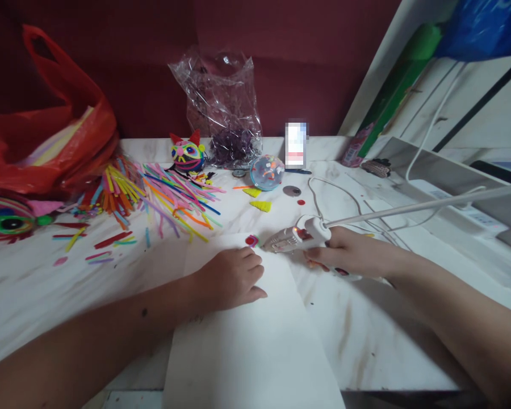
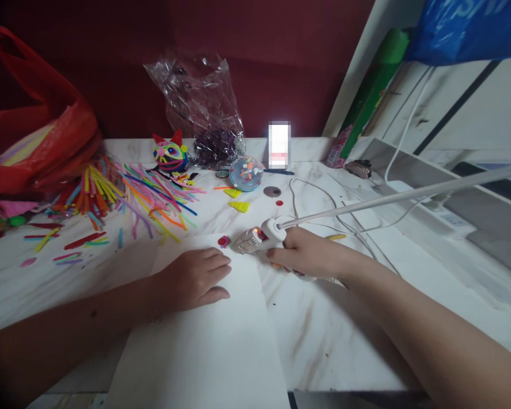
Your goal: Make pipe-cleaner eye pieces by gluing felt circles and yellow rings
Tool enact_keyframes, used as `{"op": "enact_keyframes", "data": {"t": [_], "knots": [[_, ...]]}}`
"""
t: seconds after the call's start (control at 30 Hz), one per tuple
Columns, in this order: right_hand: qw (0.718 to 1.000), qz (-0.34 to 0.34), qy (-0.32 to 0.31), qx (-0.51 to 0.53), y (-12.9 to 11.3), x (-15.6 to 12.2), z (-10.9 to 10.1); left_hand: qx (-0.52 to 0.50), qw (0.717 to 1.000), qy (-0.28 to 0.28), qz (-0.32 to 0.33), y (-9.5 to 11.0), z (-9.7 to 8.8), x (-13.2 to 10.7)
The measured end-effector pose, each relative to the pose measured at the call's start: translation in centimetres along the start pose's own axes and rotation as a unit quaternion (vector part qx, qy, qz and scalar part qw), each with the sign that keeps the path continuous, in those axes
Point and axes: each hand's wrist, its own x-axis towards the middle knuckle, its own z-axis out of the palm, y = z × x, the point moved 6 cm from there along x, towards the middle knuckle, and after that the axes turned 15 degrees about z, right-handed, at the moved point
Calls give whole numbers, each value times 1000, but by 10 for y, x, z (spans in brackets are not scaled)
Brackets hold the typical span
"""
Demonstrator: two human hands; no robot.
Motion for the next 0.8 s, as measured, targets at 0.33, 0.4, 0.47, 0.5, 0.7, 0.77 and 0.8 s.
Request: {"op": "enact_keyframes", "data": {"t": [0.33,0.4,0.47,0.5,0.7,0.77,0.8], "knots": [[937,-181,-10,298,-10,-12,-14,1,1000,0,-2,0,0,0],[888,-222,127,381,-4,-17,-33,-3,1000,1,-5,-1,0,0],[810,-244,342,409,10,-26,-59,-5,1000,6,-8,-1,0,-1],[769,-237,450,387,19,-31,-72,-6,1000,10,-10,-1,-1,-1],[834,-5,550,-53,53,13,-110,-12,999,35,-17,-3,-2,-3],[855,60,487,-166,66,37,-106,-11,999,35,-15,-3,-2,-3],[858,89,463,-203,72,47,-103,-10,999,33,-14,-2,-2,-3]]}}
